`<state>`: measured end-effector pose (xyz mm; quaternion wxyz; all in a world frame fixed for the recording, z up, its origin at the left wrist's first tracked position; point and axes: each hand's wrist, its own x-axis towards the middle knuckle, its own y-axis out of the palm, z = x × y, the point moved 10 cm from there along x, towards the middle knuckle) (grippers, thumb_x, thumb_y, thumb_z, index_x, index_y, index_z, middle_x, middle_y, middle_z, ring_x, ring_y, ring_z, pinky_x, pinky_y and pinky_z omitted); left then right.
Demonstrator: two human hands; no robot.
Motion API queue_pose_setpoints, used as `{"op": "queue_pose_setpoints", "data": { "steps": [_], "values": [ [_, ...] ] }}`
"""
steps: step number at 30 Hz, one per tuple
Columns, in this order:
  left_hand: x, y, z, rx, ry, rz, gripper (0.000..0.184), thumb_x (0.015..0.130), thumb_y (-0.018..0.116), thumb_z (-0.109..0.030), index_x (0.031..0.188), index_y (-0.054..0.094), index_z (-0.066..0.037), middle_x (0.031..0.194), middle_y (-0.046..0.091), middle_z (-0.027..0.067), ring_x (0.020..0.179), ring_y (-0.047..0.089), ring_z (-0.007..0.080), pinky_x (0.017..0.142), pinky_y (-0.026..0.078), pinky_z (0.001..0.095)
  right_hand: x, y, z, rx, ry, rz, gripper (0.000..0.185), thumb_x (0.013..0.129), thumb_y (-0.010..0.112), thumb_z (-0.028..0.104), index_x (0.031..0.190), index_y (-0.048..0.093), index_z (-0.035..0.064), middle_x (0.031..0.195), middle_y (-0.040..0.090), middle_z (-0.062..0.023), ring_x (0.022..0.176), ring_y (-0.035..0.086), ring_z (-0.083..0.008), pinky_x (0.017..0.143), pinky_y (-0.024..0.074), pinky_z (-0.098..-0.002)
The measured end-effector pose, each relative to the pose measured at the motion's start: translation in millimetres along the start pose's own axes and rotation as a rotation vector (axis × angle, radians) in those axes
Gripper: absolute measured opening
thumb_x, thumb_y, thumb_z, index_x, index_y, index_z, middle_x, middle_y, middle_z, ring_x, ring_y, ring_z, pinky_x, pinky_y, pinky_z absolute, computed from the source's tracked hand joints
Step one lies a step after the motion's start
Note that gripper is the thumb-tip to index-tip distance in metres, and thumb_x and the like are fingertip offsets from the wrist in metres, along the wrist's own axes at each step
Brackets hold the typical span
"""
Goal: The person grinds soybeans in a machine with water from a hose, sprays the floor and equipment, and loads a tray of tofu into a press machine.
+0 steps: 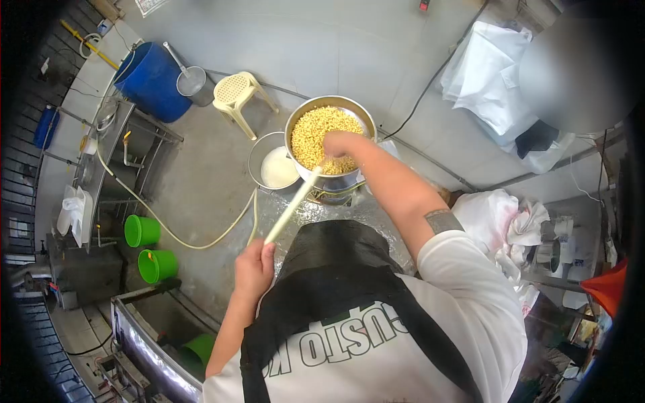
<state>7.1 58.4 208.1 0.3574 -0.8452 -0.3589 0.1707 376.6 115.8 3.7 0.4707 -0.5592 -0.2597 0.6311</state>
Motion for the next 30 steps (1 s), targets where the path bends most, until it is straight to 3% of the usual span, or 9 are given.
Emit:
{"op": "queue_pose_setpoints", "data": {
  "steps": [5,7,11,14,19,21,25,27,30],
  "values": [
    [12.2,5.2,16.7,0.083,-0.060,-0.036,0.032,0.103,0.057,-0.030,0.088,0.059,-0.002,0.073,0.061,0.0245,0.070,0.061,0.0478,0.061,0.047,0.0521,-37.9,0.5,11.7,1.117,0.109,-0.077,0.032,0.099,0.059,0.025,0.122,0.063,0.0027,0.097,0.072,-0.0177,0.075,0.067,-0.0372,0.072,0.0547,-0.0474],
    [16.1,8.4,25.4,0.081,-0.080,-0.028,0.030,0.103,0.056,-0.029,0.090,0.060,-0.002,0.074,0.062,0.0238,0.070,0.062,0.0473,0.061,0.047,0.0514,-68.1,-35.6,25.5,0.577,-0.161,-0.753,0.027,0.101,0.054,0.025,0.108,0.066,0.0019,0.098,0.071,-0.0198,0.091,0.068,-0.0392,0.084,0.0541,-0.0485],
    [31.7,11.9,43.1,-0.001,-0.088,-0.006,0.029,0.103,0.056,-0.028,0.094,0.063,-0.002,0.075,0.062,0.0235,0.070,0.061,0.0456,0.063,0.048,0.0492,-99.8,11.0,39.1,0.357,0.162,-0.268,0.043,0.099,0.057,0.040,0.123,0.064,0.0055,0.114,0.067,-0.0223,0.112,0.064,-0.0373,0.103,0.0462,-0.0493],
    [56.2,20.7,58.5,-0.038,-0.047,0.113,0.029,0.104,0.055,-0.028,0.098,0.064,-0.001,0.076,0.062,0.0228,0.070,0.061,0.0424,0.065,0.048,0.0461,-133.5,19.3,62.7,-0.017,0.138,-0.572,0.048,0.097,0.059,0.045,0.129,0.062,0.0104,0.128,0.063,-0.0174,0.125,0.056,-0.0339,0.112,0.0343,-0.0551],
    [126.7,-4.9,60.6,-0.220,0.021,-0.068,0.034,0.105,0.051,-0.030,0.096,0.062,0.001,0.075,0.059,0.0219,0.069,0.060,0.0355,0.066,0.047,0.0430,-115.6,28.6,57.1,0.087,0.233,-0.509,0.051,0.094,0.063,0.043,0.135,0.059,0.0134,0.135,0.059,-0.0137,0.132,0.049,-0.0317,0.115,0.0278,-0.0562],
    [164.0,-6.8,67.1,-0.296,0.073,-0.157,0.032,0.106,0.051,-0.028,0.091,0.060,-0.001,0.070,0.052,0.0058,0.065,0.049,0.0151,0.061,0.043,0.0350,-112.7,32.0,52.4,0.100,0.289,-0.506,0.051,0.093,0.064,0.042,0.135,0.059,0.0136,0.134,0.060,-0.0136,0.132,0.050,-0.0318,0.114,0.0293,-0.0543],
    [232.8,29.6,103.5,-0.279,-0.006,-0.110,0.036,0.104,0.053,-0.031,0.092,0.060,0.002,0.075,0.061,0.0199,0.069,0.059,0.0310,0.067,0.047,0.0422,-108.7,31.2,49.8,0.057,0.333,-0.447,0.047,0.093,0.066,0.036,0.135,0.060,0.0162,0.136,0.059,-0.0107,0.132,0.050,-0.0327,0.116,0.0281,-0.0552],
    [249.0,54.7,118.3,-0.351,-0.014,-0.007,0.032,0.104,0.055,-0.028,0.086,0.055,-0.002,0.069,0.049,0.0013,0.062,0.047,0.0113,0.055,0.041,0.0314,-105.6,38.2,52.8,0.060,0.377,-0.395,0.047,0.092,0.067,0.035,0.135,0.060,0.0173,0.139,0.058,-0.0098,0.133,0.050,-0.0331,0.117,0.0269,-0.0556],
    [256.2,70.4,132.0,-0.362,0.000,0.069,0.028,0.104,0.054,-0.026,0.087,0.054,-0.004,0.069,0.052,0.0007,0.052,0.047,0.0096,0.044,0.040,0.0293,-103.0,40.3,49.2,0.027,0.442,-0.336,0.051,0.091,0.068,0.032,0.140,0.057,0.0193,0.150,0.052,-0.0072,0.139,0.045,-0.0361,0.122,0.0197,-0.0568]
  ]
}}
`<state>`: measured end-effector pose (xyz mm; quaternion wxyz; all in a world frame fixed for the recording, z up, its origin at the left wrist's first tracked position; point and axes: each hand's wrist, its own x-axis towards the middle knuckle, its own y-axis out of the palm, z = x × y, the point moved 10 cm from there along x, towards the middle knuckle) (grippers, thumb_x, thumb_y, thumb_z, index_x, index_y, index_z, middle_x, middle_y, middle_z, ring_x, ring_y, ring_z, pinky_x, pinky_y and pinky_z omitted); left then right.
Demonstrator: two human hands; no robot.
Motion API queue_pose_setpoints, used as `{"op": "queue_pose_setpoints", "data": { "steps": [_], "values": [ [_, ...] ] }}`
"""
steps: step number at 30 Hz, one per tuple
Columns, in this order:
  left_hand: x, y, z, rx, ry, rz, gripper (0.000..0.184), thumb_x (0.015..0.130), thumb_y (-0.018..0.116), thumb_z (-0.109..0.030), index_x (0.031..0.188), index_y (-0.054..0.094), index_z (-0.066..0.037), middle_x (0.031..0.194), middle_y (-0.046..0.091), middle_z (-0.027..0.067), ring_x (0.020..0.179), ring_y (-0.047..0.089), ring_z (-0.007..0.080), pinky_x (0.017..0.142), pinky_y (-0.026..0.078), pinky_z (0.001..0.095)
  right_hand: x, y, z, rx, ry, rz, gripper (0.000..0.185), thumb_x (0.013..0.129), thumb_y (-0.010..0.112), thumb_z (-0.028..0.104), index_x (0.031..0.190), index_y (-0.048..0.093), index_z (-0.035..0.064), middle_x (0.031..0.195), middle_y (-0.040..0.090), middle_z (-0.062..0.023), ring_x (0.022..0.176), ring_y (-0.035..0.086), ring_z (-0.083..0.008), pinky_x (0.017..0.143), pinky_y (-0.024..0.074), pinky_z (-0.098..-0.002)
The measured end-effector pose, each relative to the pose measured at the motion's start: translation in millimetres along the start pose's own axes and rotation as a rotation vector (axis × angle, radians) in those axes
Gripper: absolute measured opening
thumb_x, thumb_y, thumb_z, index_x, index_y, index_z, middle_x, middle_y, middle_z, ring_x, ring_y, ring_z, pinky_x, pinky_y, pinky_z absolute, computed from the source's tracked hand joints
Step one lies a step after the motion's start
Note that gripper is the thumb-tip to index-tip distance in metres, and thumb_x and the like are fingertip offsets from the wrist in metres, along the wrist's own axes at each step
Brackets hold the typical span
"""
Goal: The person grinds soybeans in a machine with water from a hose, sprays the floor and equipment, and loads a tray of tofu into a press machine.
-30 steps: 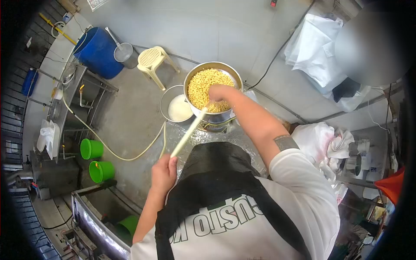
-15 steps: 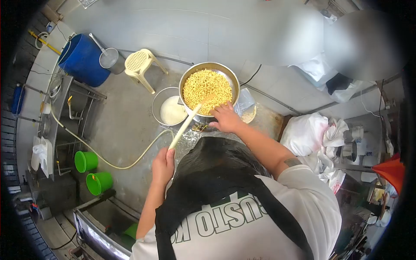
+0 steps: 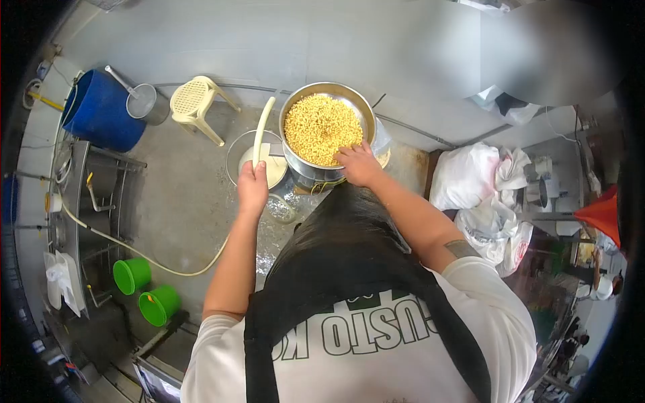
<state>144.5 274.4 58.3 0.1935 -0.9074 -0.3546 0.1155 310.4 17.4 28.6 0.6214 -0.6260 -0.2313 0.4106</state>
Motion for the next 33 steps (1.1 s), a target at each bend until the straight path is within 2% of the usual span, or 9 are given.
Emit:
{"op": "queue_pose_setpoints", "data": {
  "steps": [2,4,7,11,15,17,23,26,33],
  "values": [
    [-1.0,8.1,1.0,-0.021,0.000,0.056,0.026,0.105,0.053,-0.025,0.089,0.054,-0.005,0.069,0.053,0.0013,0.049,0.047,0.0098,0.041,0.040,0.0287,2.0,0.0,-1.1,-0.001,0.015,0.011,0.052,0.091,0.068,0.032,0.140,0.057,0.0196,0.150,0.051,-0.0068,0.139,0.046,-0.0362,0.122,0.0199,-0.0566],
    [-12.3,17.5,3.0,-0.313,-0.201,0.170,0.023,0.105,0.051,-0.025,0.094,0.052,-0.004,0.069,0.054,0.0024,0.048,0.050,0.0110,0.040,0.044,0.0281,3.7,3.6,-2.9,-0.003,0.029,0.024,0.054,0.091,0.068,0.033,0.142,0.056,0.0200,0.151,0.051,-0.0061,0.140,0.045,-0.0361,0.122,0.0204,-0.0560],
    [-15.6,25.3,15.1,-0.333,-0.271,0.181,0.023,0.105,0.050,-0.024,0.096,0.051,-0.004,0.069,0.054,0.0034,0.048,0.051,0.0117,0.042,0.046,0.0282,4.2,1.2,-3.9,0.065,0.045,0.048,0.055,0.091,0.069,0.037,0.142,0.056,0.0195,0.151,0.050,-0.0063,0.140,0.045,-0.0354,0.122,0.0209,-0.0555],
    [-19.4,35.0,28.3,-0.302,-0.243,0.183,0.023,0.105,0.050,-0.024,0.094,0.051,-0.004,0.071,0.055,0.0043,0.049,0.052,0.0122,0.043,0.048,0.0289,3.3,-4.9,-3.5,0.117,0.070,0.015,0.061,0.090,0.069,0.047,0.142,0.056,0.0181,0.149,0.053,-0.0072,0.137,0.047,-0.0339,0.120,0.0232,-0.0547],
    [-27.3,37.0,28.7,-0.320,-0.214,0.162,0.024,0.104,0.052,-0.025,0.091,0.050,-0.004,0.072,0.056,0.0053,0.049,0.052,0.0140,0.043,0.047,0.0307,-2.3,-3.2,-7.8,0.125,0.014,-0.123,0.059,0.088,0.071,0.043,0.140,0.058,0.0174,0.149,0.052,-0.0097,0.135,0.048,-0.0341,0.120,0.0251,-0.0521],
    [-33.6,33.5,28.4,-0.296,-0.221,0.114,0.024,0.105,0.050,-0.026,0.094,0.049,-0.005,0.067,0.052,0.0032,0.049,0.049,0.0126,0.042,0.045,0.0295,-6.7,-3.1,-13.7,0.164,0.019,-0.214,0.059,0.086,0.073,0.041,0.137,0.060,0.0156,0.143,0.056,-0.0113,0.130,0.051,-0.0340,0.118,0.0274,-0.0513],
    [-42.0,30.3,22.0,-0.229,-0.257,0.097,0.026,0.107,0.048,-0.030,0.097,0.052,-0.007,0.067,0.049,0.0017,0.047,0.047,0.0122,0.043,0.044,0.0302,-17.0,-13.3,-13.4,0.255,-0.072,-0.384,0.050,0.080,0.078,0.035,0.122,0.067,0.0116,0.121,0.063,-0.0069,0.119,0.055,-0.0284,0.109,0.0353,-0.0459],
    [-41.1,34.8,22.4,-0.254,-0.283,0.077,0.028,0.108,0.044,-0.031,0.102,0.052,-0.005,0.063,0.045,0.0001,0.046,0.043,0.0104,0.040,0.041,0.0282,-19.3,-17.6,-14.0,0.250,-0.093,-0.496,0.032,0.078,0.077,0.041,0.093,0.073,0.0134,0.097,0.067,-0.0027,0.106,0.059,-0.0268,0.102,0.0369,-0.0428],
    [-36.3,40.2,21.2,-0.247,-0.251,0.034,0.033,0.108,0.044,-0.034,0.103,0.052,-0.003,0.062,0.043,-0.0008,0.045,0.041,0.0100,0.039,0.039,0.0284,-16.0,-15.1,-12.5,0.223,-0.073,-0.409,0.030,0.078,0.076,0.041,0.093,0.074,0.0146,0.098,0.067,-0.0023,0.106,0.059,-0.0257,0.104,0.0351,-0.0428]
  ]
}}
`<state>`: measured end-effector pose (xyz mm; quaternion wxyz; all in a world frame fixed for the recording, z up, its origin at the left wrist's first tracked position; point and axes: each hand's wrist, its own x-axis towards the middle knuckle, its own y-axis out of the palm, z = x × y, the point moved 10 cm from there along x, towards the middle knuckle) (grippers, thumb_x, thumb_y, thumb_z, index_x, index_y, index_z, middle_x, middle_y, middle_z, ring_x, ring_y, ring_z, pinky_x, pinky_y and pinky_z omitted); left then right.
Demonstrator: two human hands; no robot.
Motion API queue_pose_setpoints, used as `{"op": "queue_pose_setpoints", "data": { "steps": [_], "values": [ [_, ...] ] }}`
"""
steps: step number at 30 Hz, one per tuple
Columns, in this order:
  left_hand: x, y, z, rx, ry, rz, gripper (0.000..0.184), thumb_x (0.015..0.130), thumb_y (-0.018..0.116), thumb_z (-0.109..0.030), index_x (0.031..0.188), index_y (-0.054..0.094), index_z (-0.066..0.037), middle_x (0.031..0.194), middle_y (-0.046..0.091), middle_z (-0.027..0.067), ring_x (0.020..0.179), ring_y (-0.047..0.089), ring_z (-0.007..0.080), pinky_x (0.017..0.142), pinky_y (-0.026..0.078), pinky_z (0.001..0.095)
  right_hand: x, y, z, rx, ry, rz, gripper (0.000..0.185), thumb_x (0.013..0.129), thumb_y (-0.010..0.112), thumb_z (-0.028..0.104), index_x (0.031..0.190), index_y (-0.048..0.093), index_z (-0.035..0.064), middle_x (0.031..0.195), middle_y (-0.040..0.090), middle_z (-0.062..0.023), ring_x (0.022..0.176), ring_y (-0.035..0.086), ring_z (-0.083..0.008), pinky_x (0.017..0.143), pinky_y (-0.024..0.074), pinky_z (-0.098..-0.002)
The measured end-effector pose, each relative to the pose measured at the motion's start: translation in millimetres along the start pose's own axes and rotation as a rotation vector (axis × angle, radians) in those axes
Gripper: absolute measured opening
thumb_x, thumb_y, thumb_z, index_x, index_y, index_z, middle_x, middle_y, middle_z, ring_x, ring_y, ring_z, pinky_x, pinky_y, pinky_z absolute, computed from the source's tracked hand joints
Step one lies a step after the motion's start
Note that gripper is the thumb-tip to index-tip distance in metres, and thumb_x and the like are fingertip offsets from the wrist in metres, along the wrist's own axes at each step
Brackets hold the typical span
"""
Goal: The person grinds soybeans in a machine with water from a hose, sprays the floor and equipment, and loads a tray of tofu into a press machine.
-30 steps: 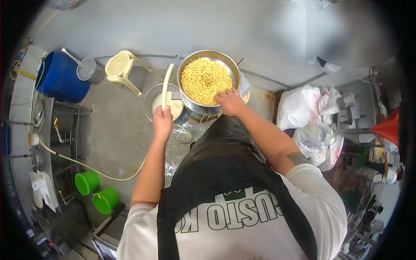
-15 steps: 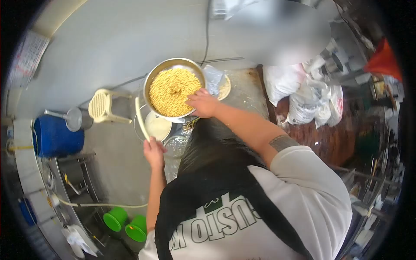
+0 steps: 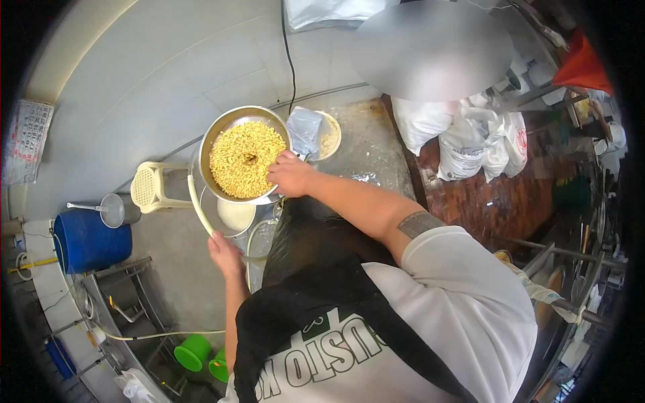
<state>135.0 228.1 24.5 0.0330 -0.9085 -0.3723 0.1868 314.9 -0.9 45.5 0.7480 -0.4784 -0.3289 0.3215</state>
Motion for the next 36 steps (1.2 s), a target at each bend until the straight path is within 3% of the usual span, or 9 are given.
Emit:
{"op": "queue_pose_setpoints", "data": {
  "steps": [4,6,10,12,22,24,25,27,36],
  "values": [
    [-2.7,-1.4,-1.3,0.061,-0.005,-0.040,0.033,0.108,0.044,-0.035,0.103,0.053,-0.003,0.062,0.043,-0.0010,0.046,0.042,0.0102,0.039,0.039,0.0287,2.2,3.1,-1.2,-0.001,0.026,0.057,0.028,0.080,0.075,0.040,0.094,0.074,0.0151,0.099,0.067,-0.0026,0.109,0.059,-0.0260,0.108,0.0338,-0.0434],
    [-0.8,-2.4,4.7,0.098,0.002,-0.030,0.030,0.108,0.045,-0.037,0.100,0.052,-0.009,0.062,0.042,-0.0026,0.045,0.041,0.0098,0.039,0.039,0.0290,2.1,2.2,2.3,0.010,0.006,0.066,0.028,0.080,0.075,0.039,0.095,0.074,0.0150,0.100,0.067,-0.0029,0.110,0.059,-0.0263,0.108,0.0335,-0.0438],
    [0.2,-8.4,6.8,0.072,0.027,-0.056,0.029,0.107,0.046,-0.033,0.095,0.052,-0.007,0.061,0.044,-0.0019,0.045,0.042,0.0091,0.038,0.039,0.0282,5.6,0.5,5.5,0.027,-0.010,0.078,0.031,0.081,0.074,0.037,0.103,0.072,0.0152,0.106,0.066,-0.0046,0.114,0.058,-0.0276,0.108,0.0344,-0.0452],
    [-1.5,-11.5,6.9,0.023,0.017,-0.065,0.028,0.107,0.047,-0.032,0.095,0.053,-0.007,0.061,0.045,-0.0026,0.046,0.043,0.0085,0.038,0.039,0.0277,5.3,3.0,3.2,-0.003,0.063,0.204,0.037,0.083,0.074,0.033,0.116,0.070,0.0162,0.113,0.066,-0.0029,0.118,0.055,-0.0260,0.111,0.0330,-0.0449],
    [-0.6,-26.6,21.7,-0.053,-0.034,-0.018,0.031,0.106,0.050,-0.031,0.087,0.059,-0.008,0.066,0.054,0.0007,0.042,0.043,0.0088,0.038,0.037,0.0269,10.5,15.3,1.8,-0.046,0.072,0.247,0.036,0.085,0.073,0.041,0.110,0.071,0.0141,0.113,0.067,-0.0054,0.119,0.058,-0.0284,0.113,0.0305,-0.0496],
    [0.0,-37.8,21.4,0.305,0.086,-0.051,0.036,0.104,0.053,-0.031,0.086,0.058,0.000,0.066,0.058,0.0122,0.056,0.054,0.0206,0.055,0.045,0.0399,9.7,14.6,3.1,-0.050,0.066,0.246,0.038,0.085,0.073,0.041,0.112,0.071,0.0144,0.115,0.067,-0.0052,0.121,0.058,-0.0285,0.114,0.0297,-0.0499],
    [-6.0,-40.9,21.8,0.299,0.085,-0.057,0.036,0.104,0.053,-0.031,0.086,0.058,0.000,0.066,0.058,0.0122,0.056,0.054,0.0206,0.055,0.045,0.0399,10.0,13.5,3.0,-0.049,0.071,0.243,0.039,0.086,0.072,0.041,0.114,0.070,0.0148,0.117,0.067,-0.0051,0.122,0.057,-0.0286,0.115,0.0289,-0.0502],
    [-28.5,-38.5,-3.8,0.385,0.298,-0.044,0.038,0.103,0.052,-0.031,0.085,0.058,0.002,0.068,0.058,0.0197,0.062,0.057,0.0293,0.062,0.044,0.0456,11.0,13.2,3.7,-0.049,0.078,0.252,0.039,0.086,0.072,0.041,0.116,0.070,0.0152,0.118,0.067,-0.0052,0.123,0.057,-0.0286,0.115,0.0291,-0.0503],
    [-65.6,-35.2,0.8,0.504,0.244,0.072,0.038,0.105,0.049,-0.032,0.091,0.058,0.002,0.076,0.060,0.0248,0.070,0.059,0.0404,0.066,0.046,0.0482,10.8,14.1,5.0,-0.092,0.084,0.292,0.042,0.087,0.071,0.040,0.121,0.069,0.0163,0.121,0.066,-0.0051,0.124,0.056,-0.0286,0.114,0.0300,-0.0495]
  ]
}}
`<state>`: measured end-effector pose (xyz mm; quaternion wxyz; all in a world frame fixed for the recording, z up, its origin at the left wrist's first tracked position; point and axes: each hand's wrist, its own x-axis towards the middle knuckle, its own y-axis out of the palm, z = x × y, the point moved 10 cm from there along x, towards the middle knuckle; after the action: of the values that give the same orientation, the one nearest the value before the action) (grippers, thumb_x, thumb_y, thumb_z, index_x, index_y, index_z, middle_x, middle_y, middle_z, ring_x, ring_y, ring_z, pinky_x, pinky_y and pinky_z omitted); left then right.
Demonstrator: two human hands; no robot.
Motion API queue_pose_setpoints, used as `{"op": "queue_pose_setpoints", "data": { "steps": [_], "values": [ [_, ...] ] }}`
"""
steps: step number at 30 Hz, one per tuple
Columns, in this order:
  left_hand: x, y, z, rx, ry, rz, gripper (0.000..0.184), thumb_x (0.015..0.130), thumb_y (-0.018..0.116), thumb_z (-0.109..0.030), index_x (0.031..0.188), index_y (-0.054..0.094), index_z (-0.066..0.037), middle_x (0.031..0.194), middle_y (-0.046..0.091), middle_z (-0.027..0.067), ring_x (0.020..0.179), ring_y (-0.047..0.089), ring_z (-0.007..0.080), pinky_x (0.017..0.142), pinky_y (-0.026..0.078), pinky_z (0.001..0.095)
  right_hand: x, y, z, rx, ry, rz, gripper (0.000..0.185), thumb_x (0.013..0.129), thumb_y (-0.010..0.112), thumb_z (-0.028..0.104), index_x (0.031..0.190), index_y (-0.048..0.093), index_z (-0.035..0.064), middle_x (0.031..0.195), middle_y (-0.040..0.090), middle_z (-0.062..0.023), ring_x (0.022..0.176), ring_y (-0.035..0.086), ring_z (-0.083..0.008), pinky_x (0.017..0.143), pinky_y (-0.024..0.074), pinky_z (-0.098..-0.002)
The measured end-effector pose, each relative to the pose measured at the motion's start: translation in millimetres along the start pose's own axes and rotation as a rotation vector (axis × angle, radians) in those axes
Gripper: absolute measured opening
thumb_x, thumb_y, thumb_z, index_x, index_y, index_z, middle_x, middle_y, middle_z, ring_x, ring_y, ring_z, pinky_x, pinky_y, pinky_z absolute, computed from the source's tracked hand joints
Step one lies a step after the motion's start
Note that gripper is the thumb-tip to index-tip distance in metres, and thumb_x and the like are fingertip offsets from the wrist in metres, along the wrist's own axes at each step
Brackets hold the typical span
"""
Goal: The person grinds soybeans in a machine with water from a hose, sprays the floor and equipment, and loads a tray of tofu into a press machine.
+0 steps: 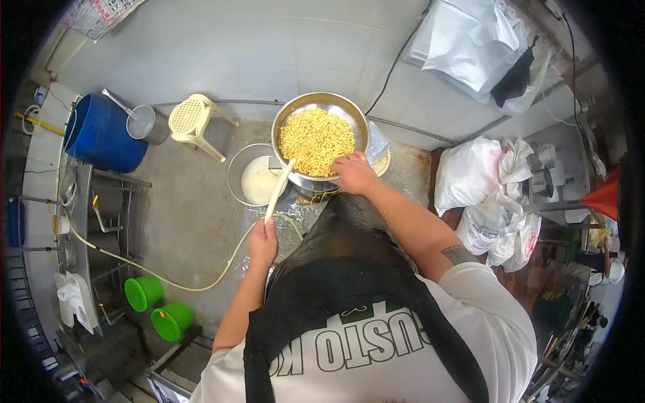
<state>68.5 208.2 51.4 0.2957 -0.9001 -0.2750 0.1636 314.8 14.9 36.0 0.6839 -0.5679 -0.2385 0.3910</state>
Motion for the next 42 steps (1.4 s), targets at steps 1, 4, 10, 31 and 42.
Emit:
{"op": "queue_pose_setpoints", "data": {
  "steps": [1,4,10,31,42],
  "values": [
    [-0.4,1.1,-0.2,-0.004,-0.019,0.013,0.038,0.105,0.049,-0.033,0.093,0.058,0.002,0.078,0.060,0.0256,0.072,0.060,0.0418,0.067,0.046,0.0489,0.6,-1.4,0.4,-0.005,-0.008,-0.021,0.042,0.086,0.072,0.040,0.121,0.069,0.0164,0.120,0.066,-0.0048,0.123,0.056,-0.0285,0.113,0.0309,-0.0488],
    [8.4,0.0,1.1,-0.042,0.027,-0.026,0.039,0.106,0.047,-0.034,0.095,0.057,0.002,0.082,0.061,0.0268,0.075,0.060,0.0428,0.070,0.046,0.0490,1.7,-1.8,0.8,-0.009,0.004,0.016,0.041,0.086,0.072,0.039,0.120,0.069,0.0163,0.120,0.067,-0.0046,0.122,0.056,-0.0280,0.110,0.0326,-0.0471],
    [61.1,-4.8,1.2,-0.156,0.015,-0.210,0.041,0.107,0.046,-0.035,0.093,0.054,0.003,0.080,0.058,0.0241,0.072,0.055,0.0400,0.069,0.044,0.0479,0.0,-6.2,4.1,-0.015,-0.007,0.003,0.039,0.087,0.071,0.039,0.119,0.069,0.0159,0.121,0.066,-0.0051,0.122,0.056,-0.0277,0.109,0.0326,-0.0457],
    [140.1,93.4,-28.8,-0.310,-0.126,-0.125,0.041,0.104,0.050,-0.027,0.134,0.046,0.001,0.107,0.068,0.0323,0.102,0.064,0.0512,0.088,0.050,0.0550,6.9,-3.9,12.6,-0.051,-0.071,-0.027,0.043,0.086,0.073,0.040,0.121,0.069,0.0156,0.126,0.065,-0.0066,0.122,0.056,-0.0295,0.109,0.0328,-0.0480],
    [140.6,88.5,-31.3,-0.309,-0.105,-0.092,0.041,0.104,0.050,-0.027,0.136,0.046,-0.001,0.108,0.067,0.0316,0.102,0.064,0.0500,0.088,0.050,0.0537,6.9,-6.2,14.1,-0.069,-0.047,0.016,0.041,0.085,0.073,0.037,0.120,0.069,0.0161,0.126,0.064,-0.0058,0.121,0.056,-0.0293,0.108,0.0329,-0.0478]
  ]
}}
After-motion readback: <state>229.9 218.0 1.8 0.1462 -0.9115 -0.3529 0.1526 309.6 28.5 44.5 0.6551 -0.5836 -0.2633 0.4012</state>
